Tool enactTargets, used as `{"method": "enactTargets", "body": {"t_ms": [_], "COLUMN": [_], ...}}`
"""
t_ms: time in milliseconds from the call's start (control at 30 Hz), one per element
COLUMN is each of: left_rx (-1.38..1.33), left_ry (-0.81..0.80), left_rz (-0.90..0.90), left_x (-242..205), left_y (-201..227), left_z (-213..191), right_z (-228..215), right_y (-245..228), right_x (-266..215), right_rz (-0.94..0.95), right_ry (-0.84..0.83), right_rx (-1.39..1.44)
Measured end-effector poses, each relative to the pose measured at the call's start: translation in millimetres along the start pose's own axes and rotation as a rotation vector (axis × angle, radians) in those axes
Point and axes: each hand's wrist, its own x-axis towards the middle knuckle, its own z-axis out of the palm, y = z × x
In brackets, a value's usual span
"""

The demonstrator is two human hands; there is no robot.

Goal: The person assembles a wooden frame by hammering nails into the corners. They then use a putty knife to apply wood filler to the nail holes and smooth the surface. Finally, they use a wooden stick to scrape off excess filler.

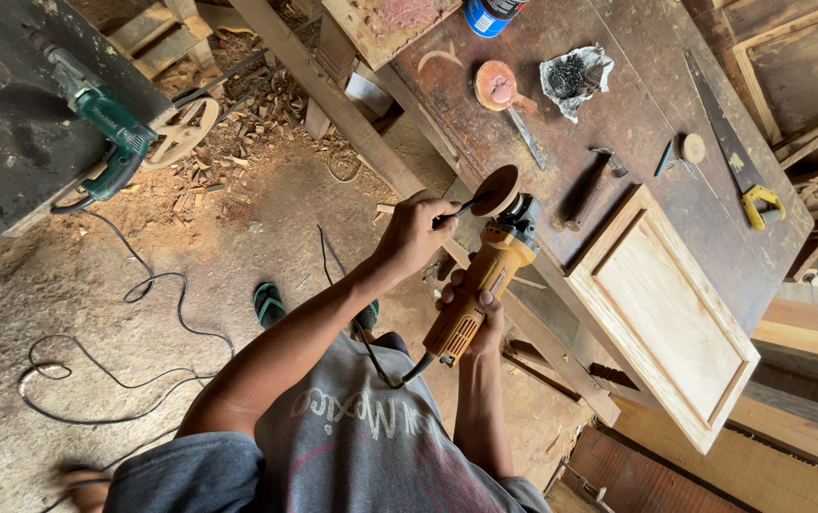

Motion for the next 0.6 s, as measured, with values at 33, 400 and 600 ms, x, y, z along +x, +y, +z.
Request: {"method": "enactTargets", "body": {"t_ms": [33, 400, 600], "left_rx": [-0.005, -0.029, -0.032], "left_ry": [0.004, -0.02, 0.004], "left_rz": [0.011, 0.024, -0.027], "left_x": [0.1, -4.7, -5.9], "left_y": [-0.7, 15.8, 15.5], "left_z": [1.1, -12.0, -13.2], "right_z": [-0.4, -5.0, -4.9], "right_y": [-0.5, 0.2, -2.6], "right_x": [-0.2, -0.4, 0.6], "right_rz": [-0.005, 0.027, 0.021], "right_ry": [0.001, -0.035, -0.043], "right_rx": [-0.005, 0.072, 0.09]}}
